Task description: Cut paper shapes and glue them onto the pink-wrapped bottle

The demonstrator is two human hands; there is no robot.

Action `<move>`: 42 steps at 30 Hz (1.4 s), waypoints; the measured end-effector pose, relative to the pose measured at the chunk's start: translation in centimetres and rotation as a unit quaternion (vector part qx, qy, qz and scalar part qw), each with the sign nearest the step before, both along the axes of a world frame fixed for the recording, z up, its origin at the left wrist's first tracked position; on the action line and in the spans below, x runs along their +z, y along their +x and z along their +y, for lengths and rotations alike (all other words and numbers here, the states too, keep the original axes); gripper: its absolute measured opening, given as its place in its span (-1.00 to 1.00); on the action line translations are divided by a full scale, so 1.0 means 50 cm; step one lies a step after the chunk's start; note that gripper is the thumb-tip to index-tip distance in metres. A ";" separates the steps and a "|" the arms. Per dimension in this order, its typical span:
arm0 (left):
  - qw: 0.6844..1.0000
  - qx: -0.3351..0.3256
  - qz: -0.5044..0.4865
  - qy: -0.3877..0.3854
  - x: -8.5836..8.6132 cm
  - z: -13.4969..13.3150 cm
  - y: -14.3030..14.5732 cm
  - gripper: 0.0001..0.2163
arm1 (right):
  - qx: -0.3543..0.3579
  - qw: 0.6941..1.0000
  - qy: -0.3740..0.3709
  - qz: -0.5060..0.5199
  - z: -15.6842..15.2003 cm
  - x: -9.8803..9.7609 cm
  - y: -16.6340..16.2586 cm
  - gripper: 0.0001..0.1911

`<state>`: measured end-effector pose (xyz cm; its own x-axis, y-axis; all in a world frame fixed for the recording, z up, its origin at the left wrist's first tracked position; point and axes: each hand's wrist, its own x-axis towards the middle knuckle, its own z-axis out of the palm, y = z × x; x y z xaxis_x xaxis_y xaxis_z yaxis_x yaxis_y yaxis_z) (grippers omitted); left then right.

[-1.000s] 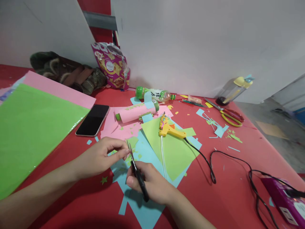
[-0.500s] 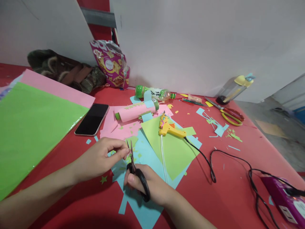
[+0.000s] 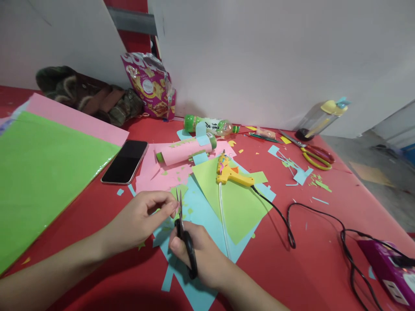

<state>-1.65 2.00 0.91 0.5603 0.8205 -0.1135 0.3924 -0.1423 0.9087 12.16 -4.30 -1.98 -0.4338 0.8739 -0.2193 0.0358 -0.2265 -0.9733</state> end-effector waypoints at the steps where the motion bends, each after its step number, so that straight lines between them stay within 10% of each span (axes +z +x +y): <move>1: 1.000 0.004 -0.005 -0.003 -0.001 -0.002 0.001 -0.75 | -0.002 1.000 0.001 -0.005 -0.001 0.001 -0.001 -0.44; 42: 0.993 0.091 -0.062 -0.033 -0.023 -0.046 0.027 -0.76 | -0.074 0.989 0.064 -0.110 -0.024 -0.009 -0.023 -0.48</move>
<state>-0.28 -0.32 -0.23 0.4169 0.9024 -0.1091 0.2902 -0.0184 0.9568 11.00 -5.52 -2.45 -0.2537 0.9508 -0.1776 0.2263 -0.1201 -0.9666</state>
